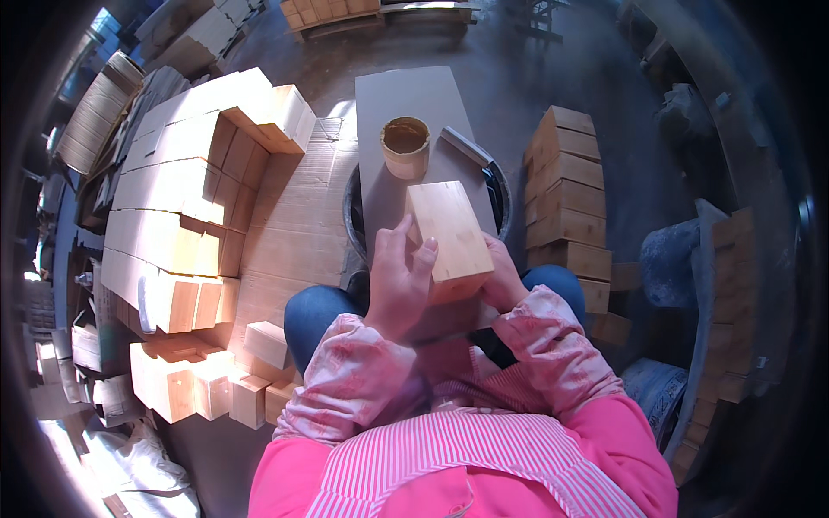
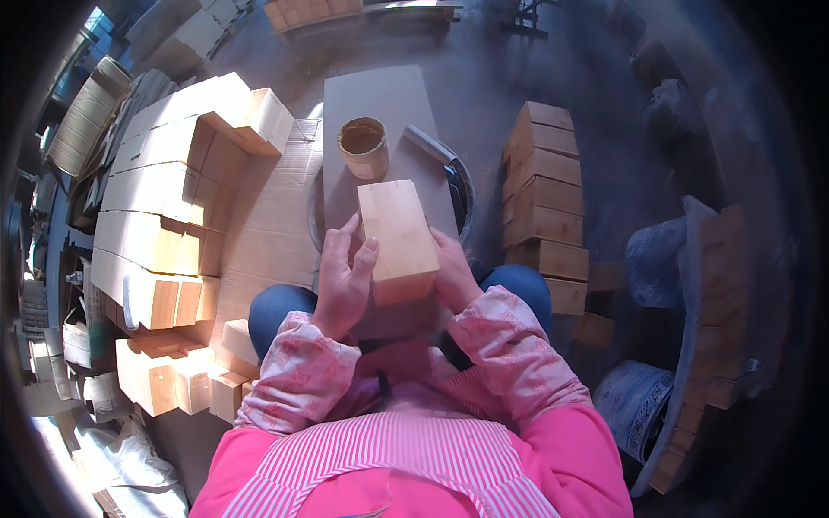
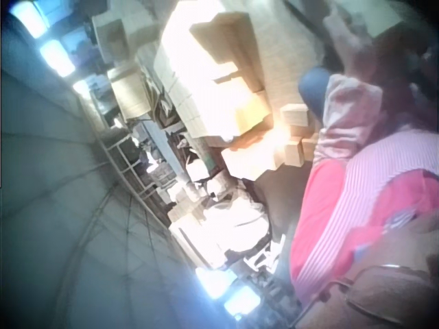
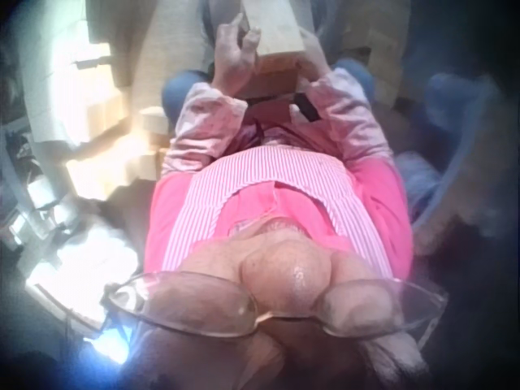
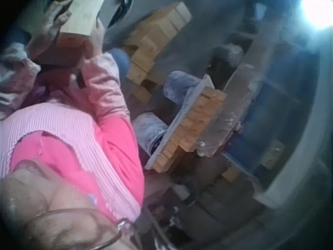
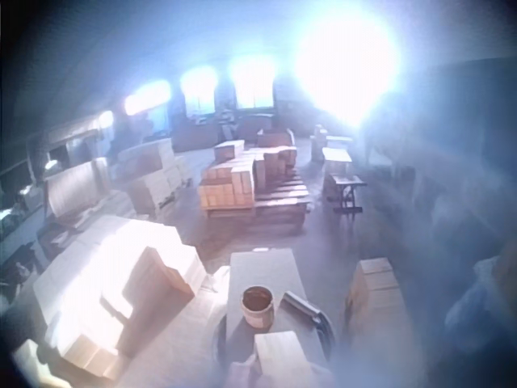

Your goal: The person sits on the floor and repeatedly picks up small wooden blocks, applies a substance from a small container to the edges, and joins them together. Finished assemblies are placed into a nearby stack.

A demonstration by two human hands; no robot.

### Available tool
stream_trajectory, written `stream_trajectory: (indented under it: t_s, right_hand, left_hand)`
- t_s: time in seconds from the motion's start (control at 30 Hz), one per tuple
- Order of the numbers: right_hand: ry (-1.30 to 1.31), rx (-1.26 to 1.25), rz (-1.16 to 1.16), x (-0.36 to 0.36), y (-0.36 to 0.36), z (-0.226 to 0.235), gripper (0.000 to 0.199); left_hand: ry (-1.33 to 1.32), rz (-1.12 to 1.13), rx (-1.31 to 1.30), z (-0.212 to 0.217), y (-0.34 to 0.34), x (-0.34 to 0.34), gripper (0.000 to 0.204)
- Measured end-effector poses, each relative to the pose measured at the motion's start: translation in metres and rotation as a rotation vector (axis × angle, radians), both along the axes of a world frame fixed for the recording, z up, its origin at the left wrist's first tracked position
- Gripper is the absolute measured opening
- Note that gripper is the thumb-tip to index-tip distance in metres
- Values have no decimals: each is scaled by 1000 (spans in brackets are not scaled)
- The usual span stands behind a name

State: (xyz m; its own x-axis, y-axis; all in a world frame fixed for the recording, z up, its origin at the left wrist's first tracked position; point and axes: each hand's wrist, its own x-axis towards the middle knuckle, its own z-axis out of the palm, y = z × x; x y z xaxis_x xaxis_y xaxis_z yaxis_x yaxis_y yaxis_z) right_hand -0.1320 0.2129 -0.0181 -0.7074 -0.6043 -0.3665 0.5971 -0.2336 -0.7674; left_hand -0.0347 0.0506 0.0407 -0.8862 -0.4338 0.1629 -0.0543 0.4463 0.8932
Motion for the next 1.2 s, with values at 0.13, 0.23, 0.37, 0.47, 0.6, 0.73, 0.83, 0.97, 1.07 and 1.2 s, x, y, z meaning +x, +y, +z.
stream_trajectory:
  t_s: [0.13, 0.23, 0.37, 0.47, 0.6, 0.73, 0.83, 0.97, 1.07, 1.2]
  right_hand:
    - [-7, -27, -9, -4, 1, -12, 33]
    - [-23, -65, -14, -4, 1, -17, 34]
    - [-73, -150, -4, -3, 1, -17, 34]
    - [-54, -119, 14, -1, 1, -18, 33]
    - [109, 65, 2, 5, -4, -22, 35]
    - [587, 255, -64, -1, -2, -15, 37]
    - [972, 653, -99, -21, 14, 10, 39]
    - [1338, 745, -28, -41, 25, 59, 30]
    - [1478, 813, 95, -51, 16, 85, 24]
    - [1580, 886, 265, -57, 3, 100, 20]
  left_hand:
    - [47, 47, 25, -7, 7, -2, 57]
    - [33, 70, -18, -8, 12, -1, 56]
    - [-9, 104, 29, -11, 17, 2, 61]
    - [-83, 113, 82, -17, 17, 2, 68]
    - [36, -18, 753, -26, 16, 3, 74]
    - [-4, 35, 803, -28, 16, 8, 77]
    - [11, 22, 776, -27, 19, 12, 78]
    - [-9, 18, 704, -26, 19, 16, 80]
    - [-24, 24, 680, -28, 20, 17, 82]
    - [-26, 29, 654, -34, 22, 18, 84]
